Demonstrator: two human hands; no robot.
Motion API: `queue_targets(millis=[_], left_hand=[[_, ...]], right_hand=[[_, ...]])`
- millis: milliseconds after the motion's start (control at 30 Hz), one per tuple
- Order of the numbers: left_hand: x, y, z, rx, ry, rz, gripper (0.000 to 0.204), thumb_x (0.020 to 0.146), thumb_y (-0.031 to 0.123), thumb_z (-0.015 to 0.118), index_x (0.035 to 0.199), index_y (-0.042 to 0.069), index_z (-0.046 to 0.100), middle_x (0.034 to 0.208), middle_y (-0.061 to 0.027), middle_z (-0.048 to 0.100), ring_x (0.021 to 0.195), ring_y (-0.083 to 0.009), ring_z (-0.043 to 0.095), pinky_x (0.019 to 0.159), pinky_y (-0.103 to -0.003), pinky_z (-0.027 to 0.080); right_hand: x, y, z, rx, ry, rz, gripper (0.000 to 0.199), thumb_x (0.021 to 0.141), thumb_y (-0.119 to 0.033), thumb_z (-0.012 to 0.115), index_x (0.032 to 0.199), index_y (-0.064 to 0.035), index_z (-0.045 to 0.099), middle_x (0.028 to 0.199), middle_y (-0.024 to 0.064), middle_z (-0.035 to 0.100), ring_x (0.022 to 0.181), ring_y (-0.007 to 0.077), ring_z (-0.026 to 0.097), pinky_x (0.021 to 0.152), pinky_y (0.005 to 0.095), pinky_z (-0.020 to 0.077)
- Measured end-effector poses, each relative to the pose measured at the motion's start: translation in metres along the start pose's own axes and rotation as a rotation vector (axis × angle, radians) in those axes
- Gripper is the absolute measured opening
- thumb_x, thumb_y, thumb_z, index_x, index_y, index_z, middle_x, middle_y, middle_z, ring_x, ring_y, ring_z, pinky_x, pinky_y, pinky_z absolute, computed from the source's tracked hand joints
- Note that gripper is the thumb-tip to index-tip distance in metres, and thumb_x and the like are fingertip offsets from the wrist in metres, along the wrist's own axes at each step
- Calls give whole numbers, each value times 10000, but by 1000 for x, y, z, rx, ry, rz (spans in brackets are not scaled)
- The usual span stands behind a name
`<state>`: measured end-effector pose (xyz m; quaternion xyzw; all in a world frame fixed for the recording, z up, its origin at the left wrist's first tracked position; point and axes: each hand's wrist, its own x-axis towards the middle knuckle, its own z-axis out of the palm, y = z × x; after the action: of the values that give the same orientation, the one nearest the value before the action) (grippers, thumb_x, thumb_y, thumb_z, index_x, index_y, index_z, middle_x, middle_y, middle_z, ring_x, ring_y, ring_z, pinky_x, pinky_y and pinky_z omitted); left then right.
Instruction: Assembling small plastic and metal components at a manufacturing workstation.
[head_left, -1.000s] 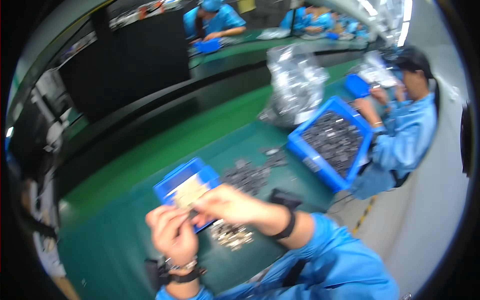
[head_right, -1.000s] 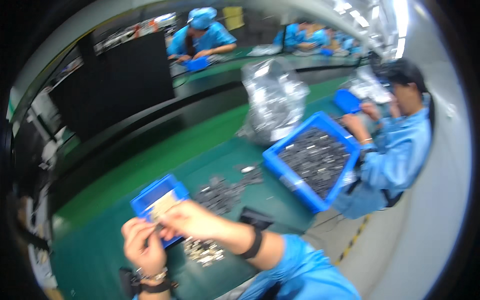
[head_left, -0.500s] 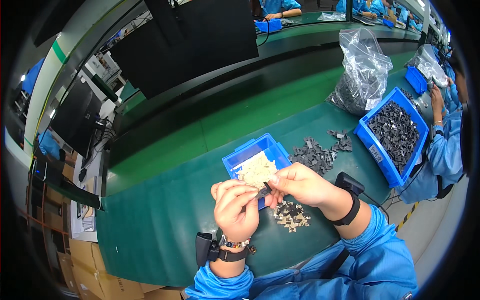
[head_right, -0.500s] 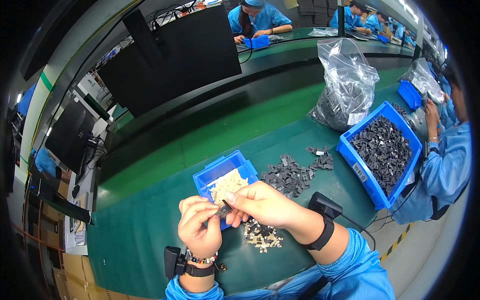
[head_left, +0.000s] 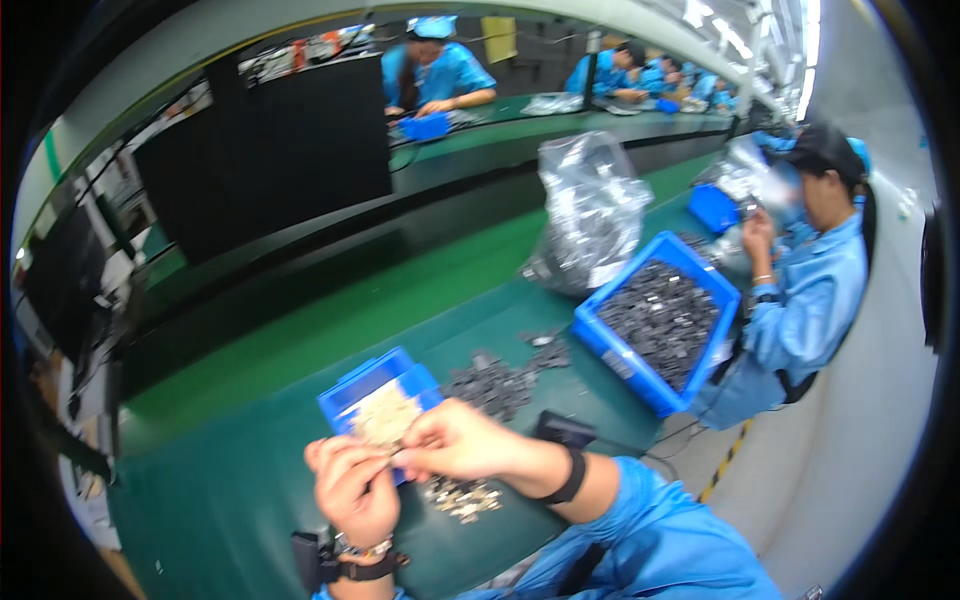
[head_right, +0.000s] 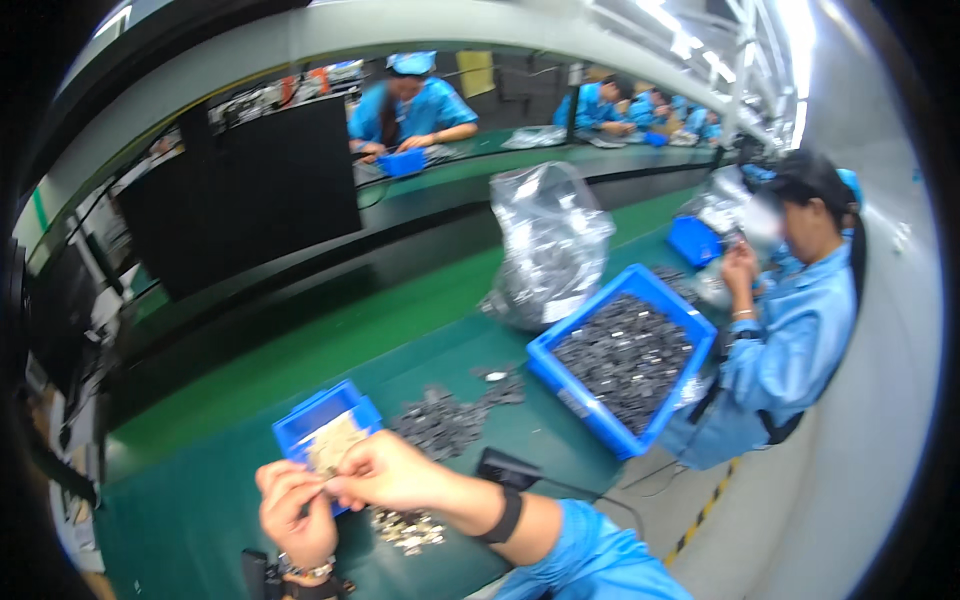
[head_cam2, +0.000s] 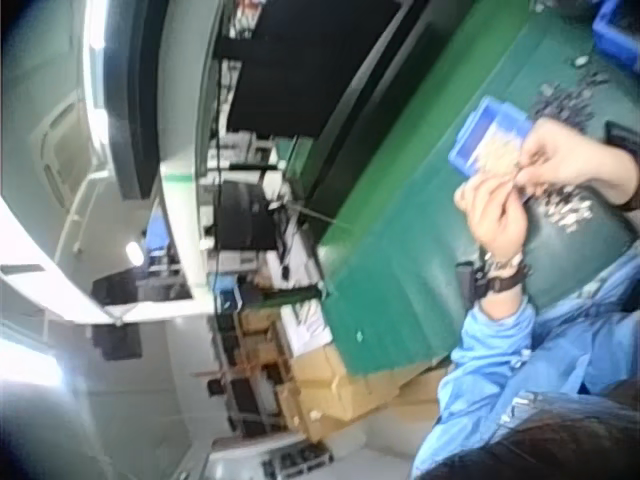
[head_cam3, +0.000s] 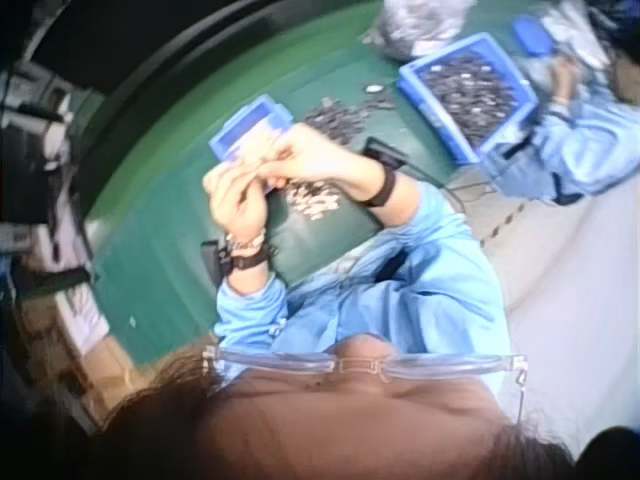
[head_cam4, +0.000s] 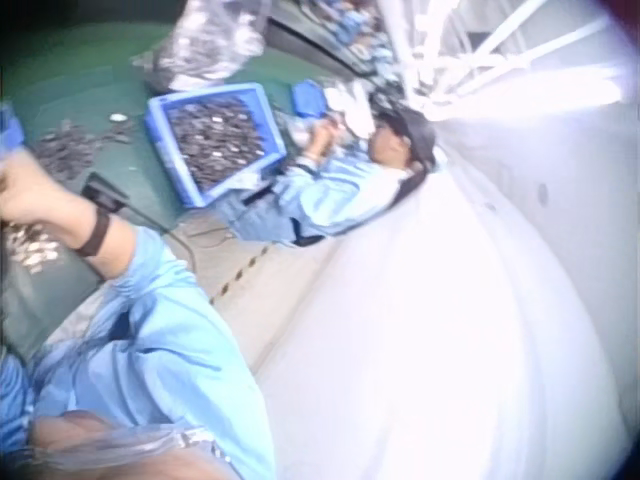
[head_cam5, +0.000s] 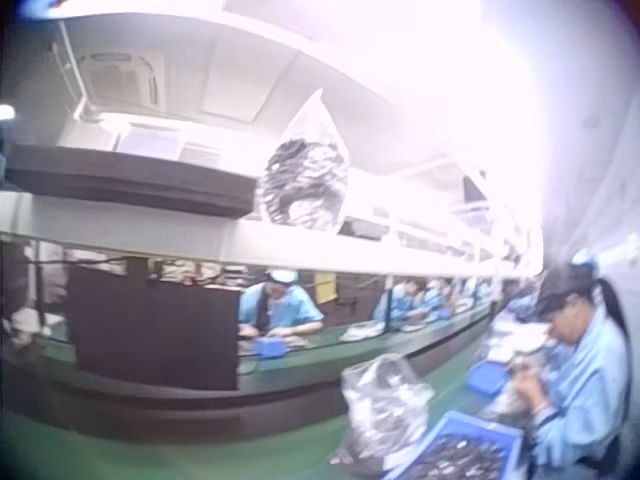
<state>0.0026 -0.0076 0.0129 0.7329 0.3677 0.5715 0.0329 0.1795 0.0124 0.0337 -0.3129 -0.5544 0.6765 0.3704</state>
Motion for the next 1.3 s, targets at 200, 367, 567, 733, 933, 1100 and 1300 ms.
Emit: queue_targets(millis=[200,367,567,733,933,1100,1300], left_hand=[[-1,-1,5,-103,26,-3,154,648,-50,708,731,55,631,750,-50,644,812,-267,583,785,-395,412],[-1,-4,8,-135,55,-62,130,700,-37,692,761,49,617,770,-61,640,829,-279,569,773,-387,445],[-2,-1,4,-133,77,-98,121,708,-25,700,763,44,617,769,-66,649,827,-284,576,772,-380,457],[-2,2,7,-102,78,-129,152,662,-73,659,753,45,627,786,-77,678,841,-274,614,802,-379,460],[-6,-5,12,-143,85,-168,144,691,-56,711,769,49,651,814,-63,705,859,-255,644,834,-366,429],[-6,-5,10,-189,53,-191,76,784,-29,705,799,11,642,841,-86,691,894,-257,611,845,-376,475],[-3,-4,11,-259,77,-241,100,734,-42,721,779,24,659,838,-76,705,876,-256,646,854,-361,433]], right_hand=[[7,16,-10,383,-166,161,223,929,-193,674,780,-32,637,692,64,663,557,105,620,504,202,487],[10,24,-5,576,-152,202,286,978,-270,604,772,-73,621,698,31,660,571,83,607,502,191,446],[7,18,5,466,-160,119,235,993,-257,574,861,-62,571,719,19,592,641,89,540,575,215,417],[5,32,6,617,-183,49,284,1012,-333,525,864,-92,548,754,10,574,684,102,547,630,224,457],[-5,13,18,87,328,-168,151,976,-67,548,986,41,653,843,64,666,734,138,626,697,264,513],[-4,2,10,-457,257,-553,131,892,27,607,998,48,679,948,138,664,856,222,656,774,297,529],[-2,4,6,-396,123,-570,154,898,-2,624,1037,38,677,1044,128,645,997,241,619,869,331,504]])
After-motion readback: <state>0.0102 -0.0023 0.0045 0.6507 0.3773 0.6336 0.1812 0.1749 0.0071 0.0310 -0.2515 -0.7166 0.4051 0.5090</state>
